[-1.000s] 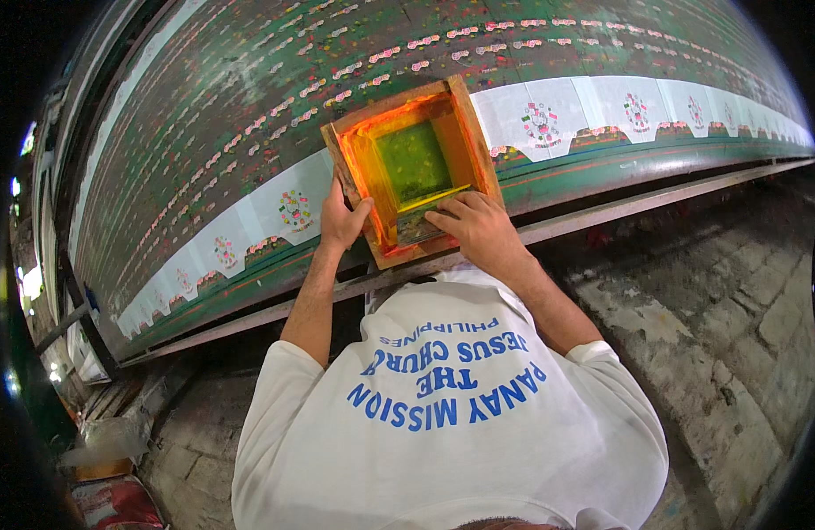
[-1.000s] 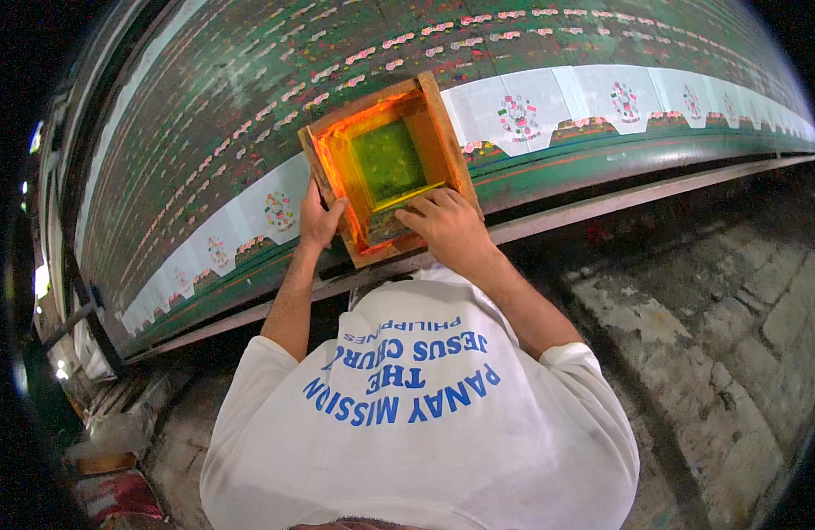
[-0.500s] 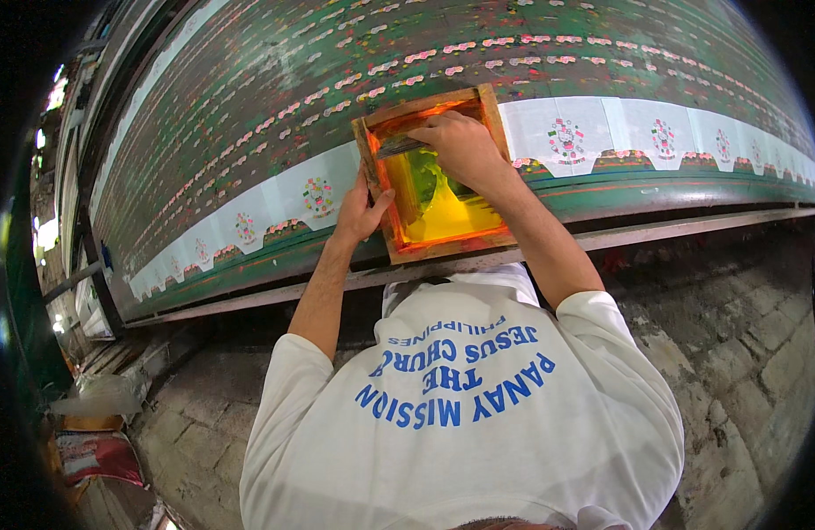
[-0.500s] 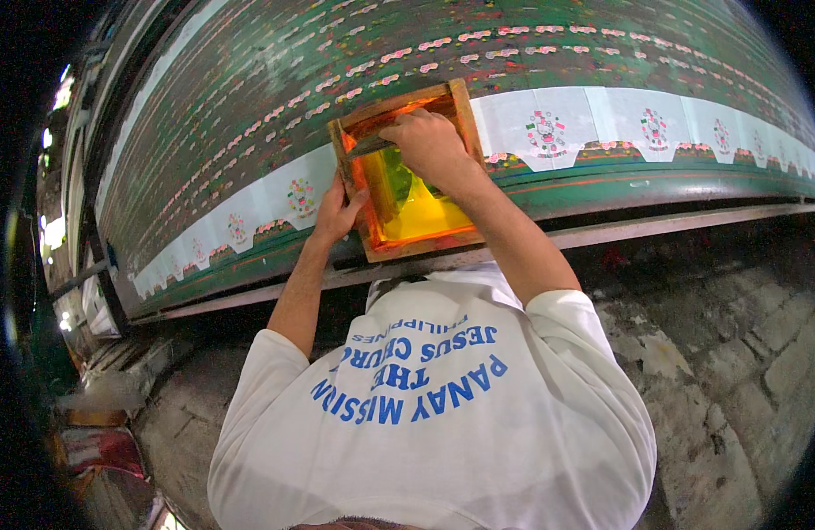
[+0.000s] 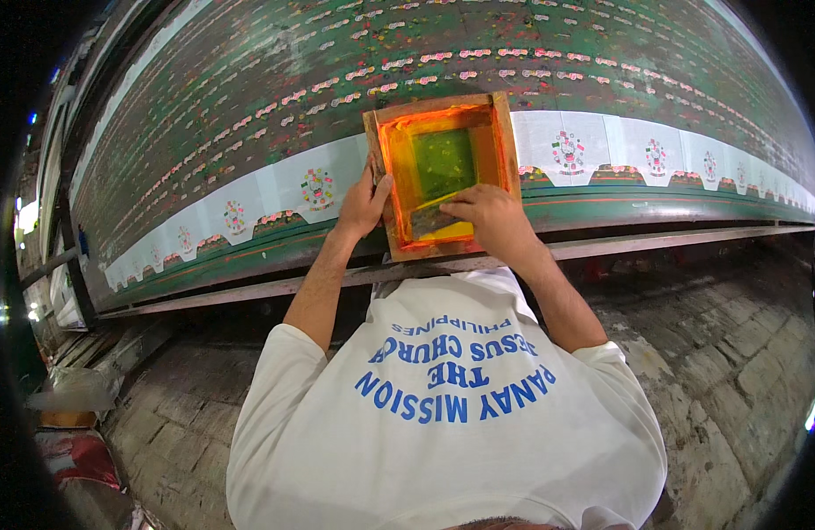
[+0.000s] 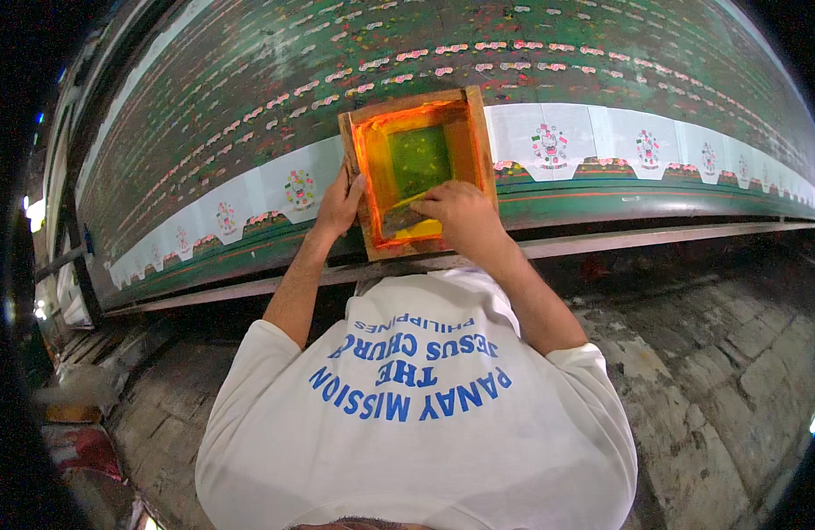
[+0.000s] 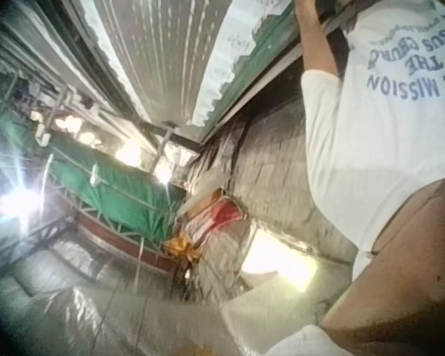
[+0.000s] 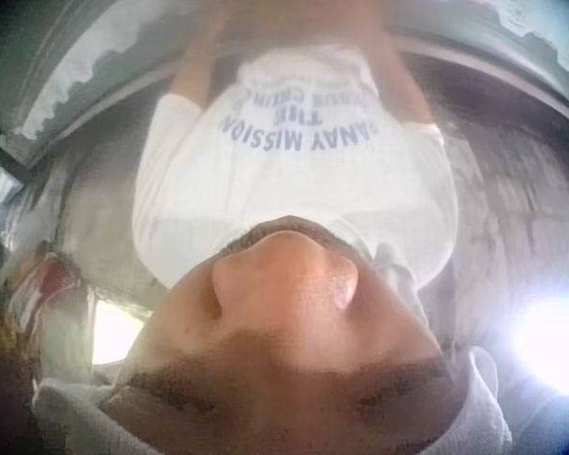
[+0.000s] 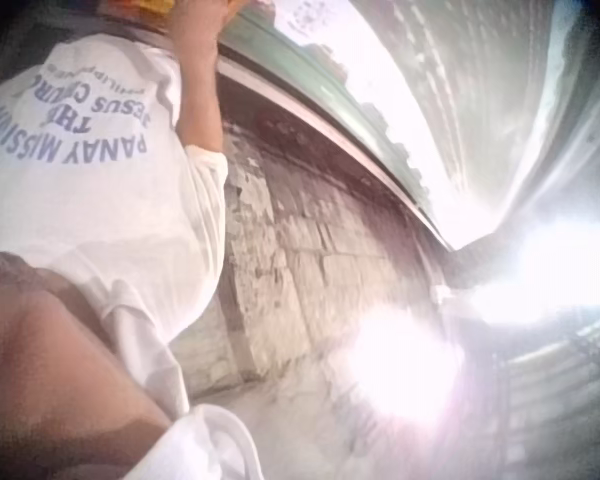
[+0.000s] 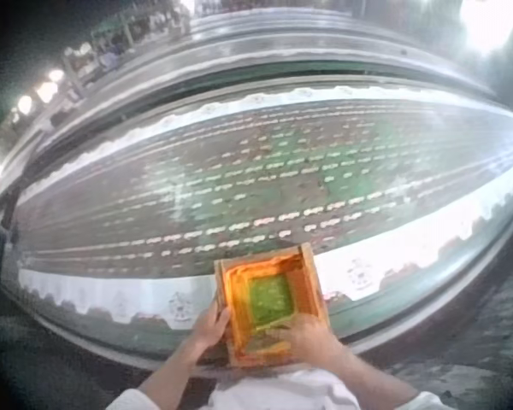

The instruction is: The person uses a squeegee to spread green ink across a screen-printing frame held against a large curved surface. The person repeatedly pulls the squeegee across the screen to transfer ink onto the surface below.

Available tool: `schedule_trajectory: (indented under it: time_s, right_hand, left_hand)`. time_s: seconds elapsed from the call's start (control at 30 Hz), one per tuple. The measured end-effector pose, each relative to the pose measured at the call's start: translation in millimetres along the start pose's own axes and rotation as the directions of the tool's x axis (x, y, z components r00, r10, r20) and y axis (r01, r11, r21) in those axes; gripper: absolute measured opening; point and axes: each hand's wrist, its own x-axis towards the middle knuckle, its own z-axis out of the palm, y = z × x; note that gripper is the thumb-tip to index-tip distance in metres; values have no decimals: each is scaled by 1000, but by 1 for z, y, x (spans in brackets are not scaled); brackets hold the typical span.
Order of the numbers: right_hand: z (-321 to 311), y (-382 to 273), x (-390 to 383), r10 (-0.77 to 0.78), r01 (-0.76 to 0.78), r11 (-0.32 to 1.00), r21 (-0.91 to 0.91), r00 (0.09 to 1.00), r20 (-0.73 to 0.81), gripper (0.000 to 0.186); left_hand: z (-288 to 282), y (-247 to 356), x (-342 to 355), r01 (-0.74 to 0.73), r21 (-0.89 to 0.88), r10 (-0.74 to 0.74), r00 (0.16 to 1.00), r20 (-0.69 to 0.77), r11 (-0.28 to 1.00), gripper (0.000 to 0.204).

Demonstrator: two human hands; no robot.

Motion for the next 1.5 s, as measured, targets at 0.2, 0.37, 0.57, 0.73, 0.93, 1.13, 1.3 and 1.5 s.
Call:
schedule_trajectory:
  time_s: [0.2,0.37,0.57,0.73,0.93,1.13,1.3,1.5]
  right_hand:
    - [-17,40,70,33,-45,997,-58,982,-185,43]
    - [-36,38,102,284,-286,957,-53,958,-30,43]
    - [-16,6,38,285,-285,958,-23,959,-15,45]
    - [10,-32,-27,301,-304,952,-43,951,-63,51]
    - [15,-29,-32,214,-226,972,-58,963,-165,47]
    - [-6,-3,-51,158,-173,983,-57,964,-213,45]
    - [-52,56,-92,148,-168,984,-58,955,-259,43]
    - [-103,140,-147,159,-189,977,-96,953,-258,46]
  left_hand:
    - [-4,0,2,37,-10,-37,999,6,999,86]
    - [-14,20,2,110,-34,-107,990,88,993,90]
    - [-7,7,0,88,-37,-84,992,99,995,98]
    - [-8,12,-1,47,-19,-44,992,115,999,100]
    - [9,-6,-1,-109,-34,108,993,-54,993,87]
    - [14,33,3,-69,-49,70,997,26,996,80]
    - [75,96,25,-61,-89,62,998,10,994,85]
    - [170,151,61,-95,-72,92,995,-35,993,83]
